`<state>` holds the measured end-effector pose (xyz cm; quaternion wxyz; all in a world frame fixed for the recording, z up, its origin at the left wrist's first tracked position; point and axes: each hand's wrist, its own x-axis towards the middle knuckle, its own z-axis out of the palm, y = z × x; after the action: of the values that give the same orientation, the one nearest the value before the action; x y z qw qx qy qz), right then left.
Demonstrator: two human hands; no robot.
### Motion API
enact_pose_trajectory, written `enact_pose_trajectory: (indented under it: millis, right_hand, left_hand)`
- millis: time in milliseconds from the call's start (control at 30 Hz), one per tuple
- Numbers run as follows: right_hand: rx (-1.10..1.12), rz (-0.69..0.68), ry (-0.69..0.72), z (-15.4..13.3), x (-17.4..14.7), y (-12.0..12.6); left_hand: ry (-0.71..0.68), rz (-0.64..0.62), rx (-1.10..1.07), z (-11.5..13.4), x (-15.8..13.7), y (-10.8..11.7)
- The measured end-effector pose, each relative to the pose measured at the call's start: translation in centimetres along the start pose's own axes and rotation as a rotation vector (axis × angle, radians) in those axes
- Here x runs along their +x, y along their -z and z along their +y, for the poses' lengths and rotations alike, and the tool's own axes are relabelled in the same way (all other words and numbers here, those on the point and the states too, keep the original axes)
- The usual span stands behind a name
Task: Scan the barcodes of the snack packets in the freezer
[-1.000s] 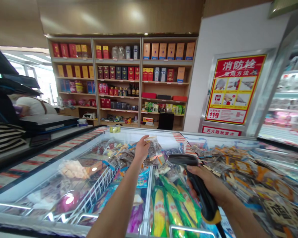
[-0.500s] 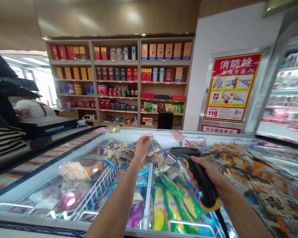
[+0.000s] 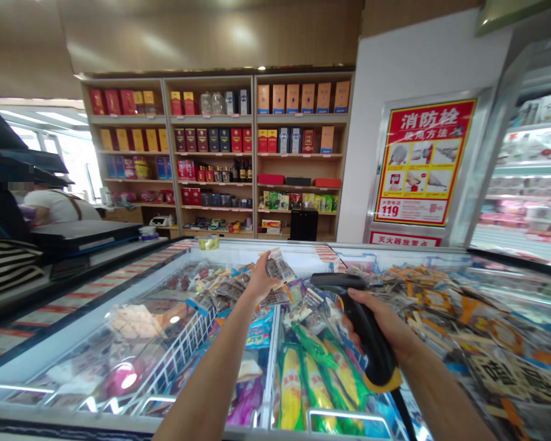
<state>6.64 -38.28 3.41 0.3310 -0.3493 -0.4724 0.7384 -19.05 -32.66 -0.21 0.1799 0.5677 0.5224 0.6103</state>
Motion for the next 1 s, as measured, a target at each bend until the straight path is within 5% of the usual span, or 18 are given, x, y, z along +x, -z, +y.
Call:
enact_pose_trajectory:
  millis: [200, 433, 667, 800, 1000]
  right_hand:
    - [-0.017, 0.028, 0.028, -0.2, 0.1, 0.3]
    - [0.013, 0.249, 0.173, -2.5, 0.9, 2.9]
    - [-0.035, 0.375, 0.260, -3.8, 0.4, 6.9]
    - [-0.004, 0.476, 0.307, -3.8, -0.9, 9.2]
    - [0.067, 0.583, 0.319, -3.4, -2.3, 10.5]
  left_hand:
    - [-0.008, -0.034, 0.085, -0.2, -0.1, -0.1]
    - [-0.005, -0.120, 0.623, 0.4, -0.4, 0.0]
    - [0.005, 0.062, 0.947, 1.1, -0.8, -0.2]
    - [-0.194, 0.039, 0.899, 3.3, -2.3, -4.5]
    - [-0.280, -0.352, 0.620, 6.6, -6.3, -15.3]
